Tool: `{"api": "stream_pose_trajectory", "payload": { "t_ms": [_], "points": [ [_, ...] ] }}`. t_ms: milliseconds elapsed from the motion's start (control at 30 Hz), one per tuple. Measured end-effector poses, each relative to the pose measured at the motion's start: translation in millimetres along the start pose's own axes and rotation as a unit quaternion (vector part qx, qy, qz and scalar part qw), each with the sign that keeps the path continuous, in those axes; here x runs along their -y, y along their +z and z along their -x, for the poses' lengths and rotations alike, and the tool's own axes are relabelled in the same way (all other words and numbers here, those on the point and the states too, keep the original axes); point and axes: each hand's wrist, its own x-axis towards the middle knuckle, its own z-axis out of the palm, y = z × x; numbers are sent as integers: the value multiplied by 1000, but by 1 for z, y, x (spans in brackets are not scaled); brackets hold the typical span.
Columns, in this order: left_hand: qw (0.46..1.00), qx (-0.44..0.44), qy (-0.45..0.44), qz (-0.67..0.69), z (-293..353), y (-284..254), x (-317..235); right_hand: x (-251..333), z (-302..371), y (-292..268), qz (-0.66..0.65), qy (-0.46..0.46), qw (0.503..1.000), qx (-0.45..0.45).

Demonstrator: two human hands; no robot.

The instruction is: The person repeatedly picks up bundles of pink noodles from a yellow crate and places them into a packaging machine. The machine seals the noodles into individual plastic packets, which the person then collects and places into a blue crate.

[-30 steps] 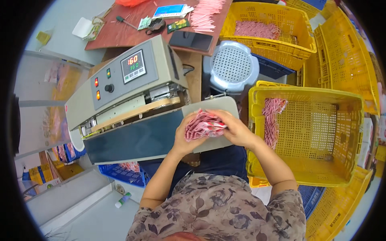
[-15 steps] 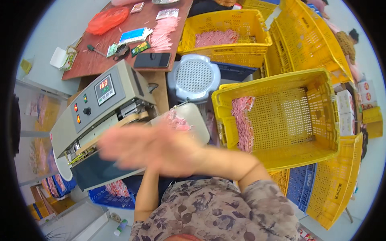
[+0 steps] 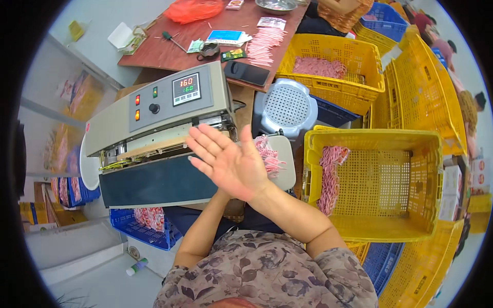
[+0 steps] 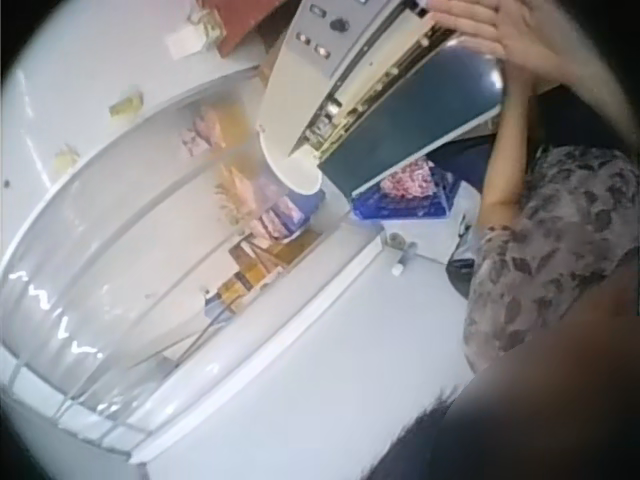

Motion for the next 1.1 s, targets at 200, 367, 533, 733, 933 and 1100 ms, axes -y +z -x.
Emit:
{"api": "stream_pose_trajectory", "payload": {
  "t_ms": [200, 367, 533, 733, 933, 1100],
  "points": [
    [999, -11, 15, -34, -4, 1, -7, 4, 2, -6, -5, -2, 1000, -7],
    [996, -11, 42, -80, -8, 5, -7, 31, 9, -17, 40, -82, 996, -8],
    [999, 18, -38, -18, -2, -4, 1, 55, 37, -30, 79, -83, 986, 118],
    [996, -17, 44, 76, 0, -5, -5, 48, 55, -12, 275, -148, 941, 128],
    [990, -108, 70, 51, 18, -33, -5, -41, 55, 67, 755, -287, 570, 155],
    [980, -183, 39, 65, 49, -69, -25, -150, 62, 120, 637, -472, 584, 176]
  ]
}}
